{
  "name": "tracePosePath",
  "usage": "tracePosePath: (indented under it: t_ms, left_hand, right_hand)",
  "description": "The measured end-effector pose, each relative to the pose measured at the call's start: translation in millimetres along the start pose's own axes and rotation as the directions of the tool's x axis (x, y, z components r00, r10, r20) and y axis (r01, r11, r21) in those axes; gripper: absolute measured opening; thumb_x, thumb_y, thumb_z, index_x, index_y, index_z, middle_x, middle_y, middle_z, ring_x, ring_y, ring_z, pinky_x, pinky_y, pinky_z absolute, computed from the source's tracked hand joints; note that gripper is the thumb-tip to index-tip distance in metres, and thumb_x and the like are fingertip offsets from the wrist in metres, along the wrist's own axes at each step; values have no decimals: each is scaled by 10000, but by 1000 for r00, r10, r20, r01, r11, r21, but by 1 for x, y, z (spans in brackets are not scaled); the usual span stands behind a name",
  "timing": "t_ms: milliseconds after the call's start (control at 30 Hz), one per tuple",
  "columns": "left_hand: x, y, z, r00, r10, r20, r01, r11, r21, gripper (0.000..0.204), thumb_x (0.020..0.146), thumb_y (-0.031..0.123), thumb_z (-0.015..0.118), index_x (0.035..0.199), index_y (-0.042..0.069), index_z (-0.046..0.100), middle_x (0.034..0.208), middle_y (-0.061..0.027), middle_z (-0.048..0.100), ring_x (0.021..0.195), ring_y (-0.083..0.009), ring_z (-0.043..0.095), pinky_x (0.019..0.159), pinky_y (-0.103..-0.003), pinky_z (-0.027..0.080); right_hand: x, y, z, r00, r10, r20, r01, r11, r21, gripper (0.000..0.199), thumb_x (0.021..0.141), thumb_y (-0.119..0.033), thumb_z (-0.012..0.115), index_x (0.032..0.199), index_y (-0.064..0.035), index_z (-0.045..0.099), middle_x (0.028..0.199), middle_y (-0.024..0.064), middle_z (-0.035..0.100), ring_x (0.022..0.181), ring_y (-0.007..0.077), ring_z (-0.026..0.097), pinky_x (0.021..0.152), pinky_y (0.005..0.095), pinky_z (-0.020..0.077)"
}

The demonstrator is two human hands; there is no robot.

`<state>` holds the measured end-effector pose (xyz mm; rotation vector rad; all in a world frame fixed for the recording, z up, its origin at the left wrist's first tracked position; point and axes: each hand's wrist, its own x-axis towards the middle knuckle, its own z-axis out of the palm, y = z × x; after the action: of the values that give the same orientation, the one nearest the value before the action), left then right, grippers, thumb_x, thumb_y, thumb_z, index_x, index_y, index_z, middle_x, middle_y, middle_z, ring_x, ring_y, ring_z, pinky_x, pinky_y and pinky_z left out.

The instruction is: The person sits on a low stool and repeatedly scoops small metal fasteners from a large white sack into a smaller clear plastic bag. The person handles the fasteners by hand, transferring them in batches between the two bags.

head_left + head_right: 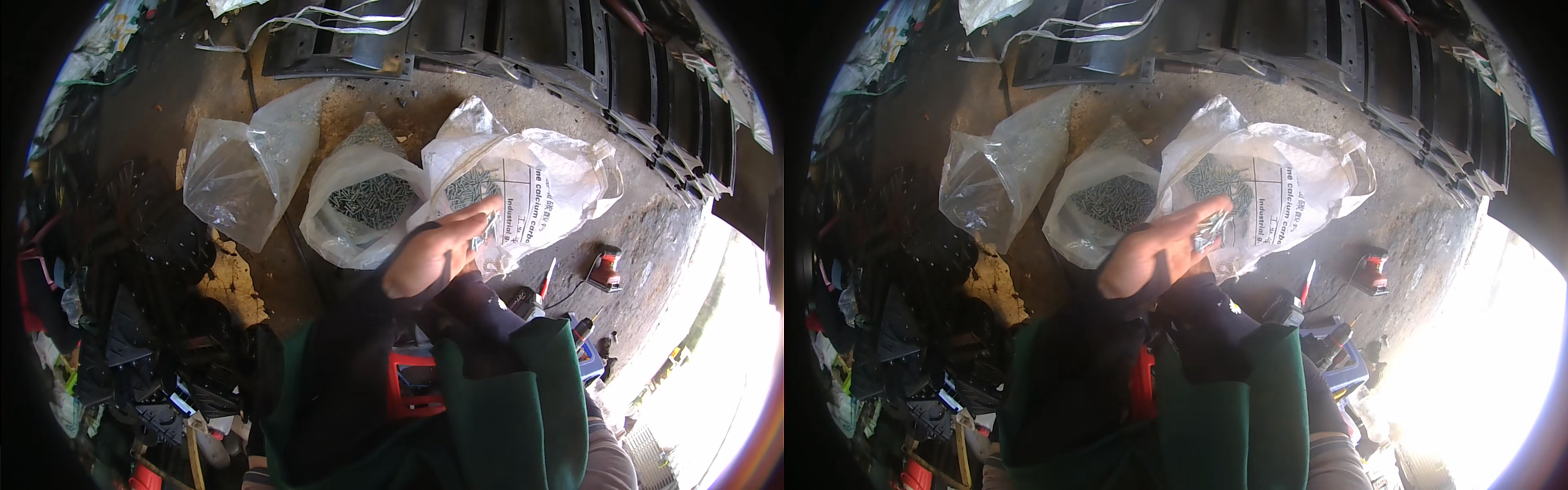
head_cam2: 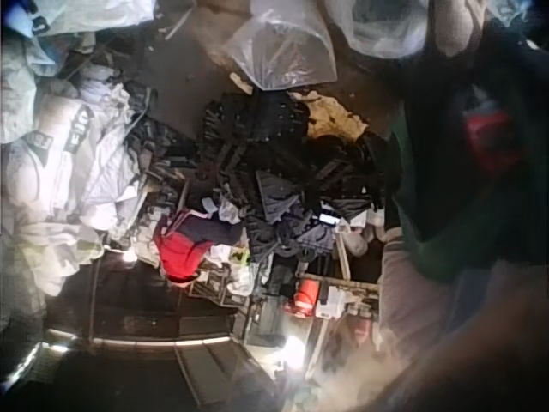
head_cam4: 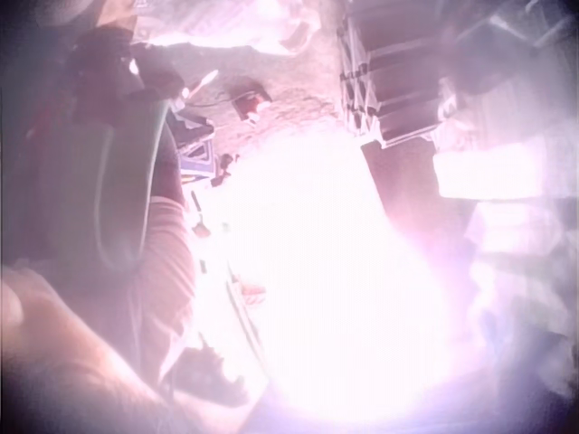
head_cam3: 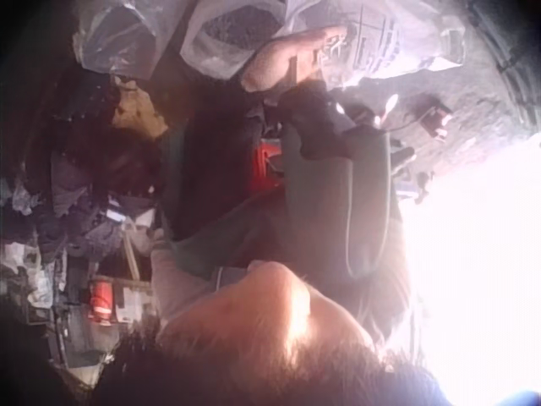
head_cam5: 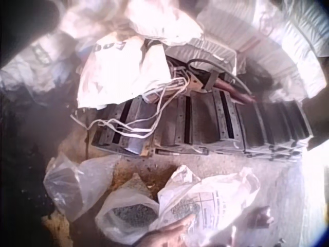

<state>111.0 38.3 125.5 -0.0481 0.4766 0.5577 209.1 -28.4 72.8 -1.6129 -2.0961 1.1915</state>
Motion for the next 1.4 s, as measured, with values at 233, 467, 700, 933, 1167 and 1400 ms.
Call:
tracePosePath:
  t_ms: [233, 467, 700, 933, 1167, 1400]
  left_hand:
    - [-30, 8, -21, 993, 117, 15, -105, 820, 563, 551, 956, 208, 495, 1466, 48, 360, 1573, -190, 200, 1454, -264, 190, 1138, -379, 211]
    - [-26, -2, -19, 918, 332, 215, -305, 248, 919, 332, 946, 196, 539, 1218, 14, 589, 1273, -210, 592, 1127, -263, 610, 930, -353, 465]
    - [-42, 33, -94, 749, 599, -282, 128, 286, 950, 246, 903, 124, 607, 1121, 10, 623, 1049, -196, 651, 1032, -262, 624, 931, -390, 470]
    - [1, -2, -173, 779, 623, 70, 413, -595, 690, 494, 690, 98, 748, 1154, 55, 583, 1146, -205, 536, 1108, -409, 511, 910, -484, 449]
    - [-4, -11, -198, 783, 623, 2, 363, -458, 812, 377, 703, 80, 706, 1063, 94, 595, 1040, -175, 573, 997, -339, 567, 836, -457, 470]
    - [-29, 17, -198, 799, 482, -360, -212, 786, 581, 212, 860, 26, 511, 1055, -36, 563, 1000, -147, 598, 850, -261, 587, 774, -365, 485]
  right_hand:
    - [-8, -3, -3, 1000, 3, -2, -3, 1000, -15, 396, 789, -133, 681, 1139, -21, 533, 1042, 195, 597, 916, 351, 620, 734, 408, 505]
    - [-16, -9, -7, 997, -42, -72, 35, 995, -94, 423, 811, -126, 680, 1187, -15, 522, 1069, 210, 598, 940, 365, 618, 767, 421, 509]
    - [-2, -8, -48, 980, 182, -79, -172, 978, 117, 372, 801, -59, 663, 1148, 16, 552, 1019, 222, 619, 939, 420, 608, 774, 454, 498]
    - [1, -13, -42, 989, 146, 22, -147, 984, 99, 366, 781, -45, 642, 1138, -15, 568, 1028, 205, 611, 937, 413, 606, 782, 454, 496]
    - [-1, -12, -47, 989, 132, 67, -139, 985, 99, 402, 772, -36, 624, 1168, -24, 553, 1014, 199, 591, 936, 412, 595, 780, 461, 493]
    - [-1, -10, -47, 994, 102, 44, -107, 987, 117, 407, 779, -32, 621, 1179, -18, 549, 1008, 204, 591, 930, 415, 594, 787, 454, 492]
